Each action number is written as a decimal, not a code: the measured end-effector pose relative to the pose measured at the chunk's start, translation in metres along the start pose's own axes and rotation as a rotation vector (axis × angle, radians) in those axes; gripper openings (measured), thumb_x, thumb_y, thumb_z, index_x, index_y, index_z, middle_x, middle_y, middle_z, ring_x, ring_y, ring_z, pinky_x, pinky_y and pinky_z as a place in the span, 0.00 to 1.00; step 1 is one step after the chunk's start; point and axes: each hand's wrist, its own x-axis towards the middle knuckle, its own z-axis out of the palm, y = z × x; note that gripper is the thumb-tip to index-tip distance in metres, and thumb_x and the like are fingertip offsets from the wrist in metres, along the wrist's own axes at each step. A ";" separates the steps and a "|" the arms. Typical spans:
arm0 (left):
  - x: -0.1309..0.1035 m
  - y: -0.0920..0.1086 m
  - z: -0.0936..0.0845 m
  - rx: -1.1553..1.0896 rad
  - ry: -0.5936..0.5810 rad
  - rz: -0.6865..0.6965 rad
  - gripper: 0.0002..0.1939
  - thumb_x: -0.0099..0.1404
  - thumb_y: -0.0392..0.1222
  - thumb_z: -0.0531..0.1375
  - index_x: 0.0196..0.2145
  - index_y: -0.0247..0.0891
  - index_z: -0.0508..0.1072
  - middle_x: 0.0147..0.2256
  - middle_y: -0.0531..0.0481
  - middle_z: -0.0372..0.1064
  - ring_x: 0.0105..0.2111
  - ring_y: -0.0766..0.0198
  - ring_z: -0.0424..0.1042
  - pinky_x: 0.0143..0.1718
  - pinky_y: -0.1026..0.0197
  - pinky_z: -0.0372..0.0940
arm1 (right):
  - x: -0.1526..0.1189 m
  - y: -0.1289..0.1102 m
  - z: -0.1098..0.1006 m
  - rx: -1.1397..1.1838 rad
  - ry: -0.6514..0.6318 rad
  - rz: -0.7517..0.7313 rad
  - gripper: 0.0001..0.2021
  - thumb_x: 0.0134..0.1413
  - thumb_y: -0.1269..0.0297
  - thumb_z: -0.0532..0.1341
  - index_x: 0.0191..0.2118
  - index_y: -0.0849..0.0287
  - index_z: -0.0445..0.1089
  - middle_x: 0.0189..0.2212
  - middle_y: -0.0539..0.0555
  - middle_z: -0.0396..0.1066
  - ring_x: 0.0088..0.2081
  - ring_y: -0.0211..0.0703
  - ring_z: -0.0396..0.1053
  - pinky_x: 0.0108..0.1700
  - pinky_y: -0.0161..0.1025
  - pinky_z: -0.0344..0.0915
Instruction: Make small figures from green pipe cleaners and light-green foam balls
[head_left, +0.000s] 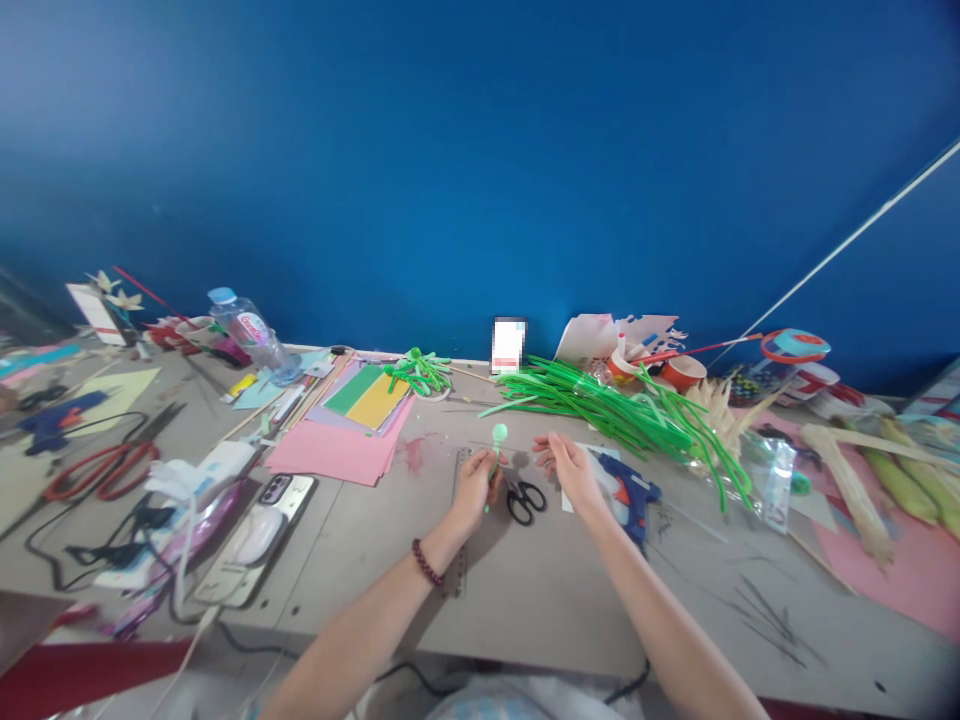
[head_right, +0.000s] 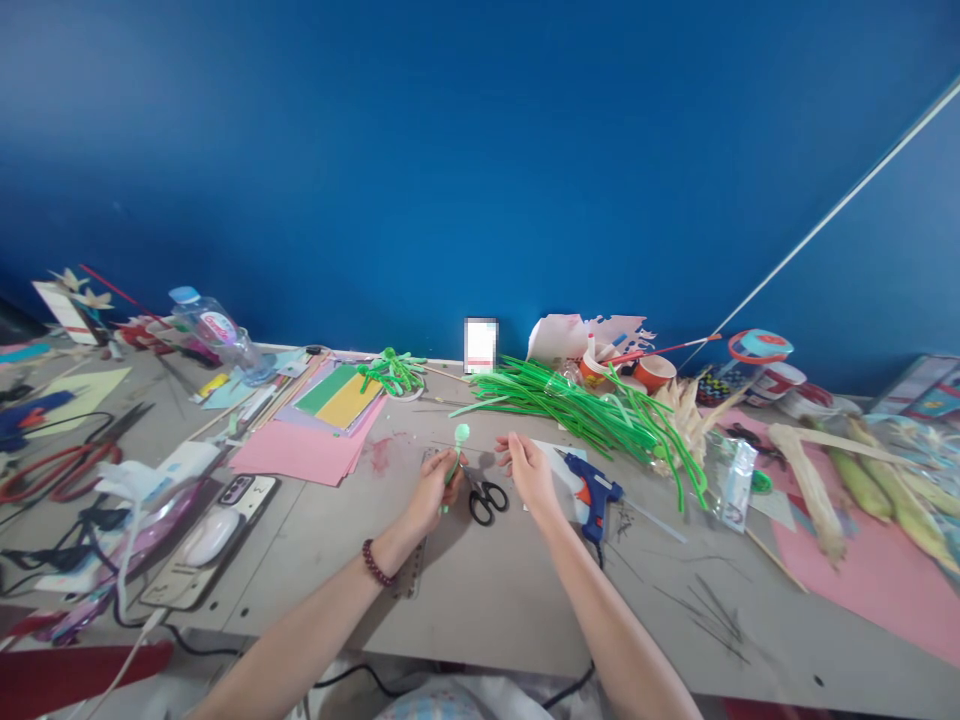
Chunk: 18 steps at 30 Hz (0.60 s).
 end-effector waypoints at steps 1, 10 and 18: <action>0.000 0.000 0.000 0.000 0.001 0.000 0.19 0.52 0.56 0.61 0.26 0.36 0.66 0.12 0.63 0.48 0.10 0.77 0.41 0.12 0.70 0.34 | 0.000 0.000 0.000 0.004 -0.001 0.000 0.28 0.47 0.37 0.55 0.31 0.61 0.72 0.27 0.57 0.73 0.23 0.40 0.68 0.21 0.34 0.62; -0.002 0.001 0.001 0.017 0.005 0.003 0.20 0.52 0.57 0.61 0.27 0.36 0.67 0.11 0.63 0.48 0.10 0.77 0.41 0.12 0.70 0.34 | -0.004 0.001 0.002 -0.090 -0.045 0.002 0.26 0.46 0.39 0.58 0.31 0.61 0.73 0.24 0.56 0.73 0.23 0.40 0.68 0.21 0.33 0.62; -0.004 0.001 0.002 0.029 -0.065 0.027 0.22 0.52 0.60 0.61 0.29 0.35 0.68 0.12 0.62 0.51 0.10 0.77 0.43 0.13 0.69 0.34 | -0.009 -0.001 0.005 -0.195 -0.098 -0.024 0.17 0.44 0.48 0.62 0.27 0.60 0.73 0.23 0.54 0.74 0.24 0.41 0.68 0.23 0.34 0.60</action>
